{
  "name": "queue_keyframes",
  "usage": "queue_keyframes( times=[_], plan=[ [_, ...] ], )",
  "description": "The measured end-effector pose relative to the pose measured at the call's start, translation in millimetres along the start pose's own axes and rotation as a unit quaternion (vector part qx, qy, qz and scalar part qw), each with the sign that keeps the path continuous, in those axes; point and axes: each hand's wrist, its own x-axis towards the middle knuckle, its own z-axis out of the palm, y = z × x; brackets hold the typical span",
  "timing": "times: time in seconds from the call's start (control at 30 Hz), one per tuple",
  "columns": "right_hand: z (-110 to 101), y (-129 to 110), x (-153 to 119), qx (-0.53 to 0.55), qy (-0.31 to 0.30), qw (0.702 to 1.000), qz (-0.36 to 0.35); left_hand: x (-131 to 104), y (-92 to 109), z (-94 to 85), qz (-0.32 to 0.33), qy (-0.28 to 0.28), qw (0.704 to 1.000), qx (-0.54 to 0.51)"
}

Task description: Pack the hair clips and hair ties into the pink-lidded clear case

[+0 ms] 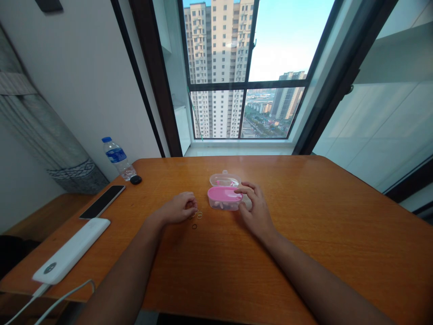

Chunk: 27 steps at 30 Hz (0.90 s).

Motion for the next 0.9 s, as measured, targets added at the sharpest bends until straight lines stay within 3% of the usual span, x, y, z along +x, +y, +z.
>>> queue_keyframes(
  times=[0.3, 0.7, 0.9],
  plan=[
    [0, 1, 0, -0.003, 0.001, 1.0, -0.003, 2, 9, 10.2, 0.005, -0.036, 0.999, 0.0],
    [0, 0, 0, -0.005, -0.001, 1.0, -0.005, -4, -10, -6.1, -0.039, -0.016, 0.999, 0.029],
    [0, -1, 0, -0.007, -0.004, 1.0, 0.001, -3, -14, -1.7, -0.054, -0.032, 0.997, 0.045]
  ],
)
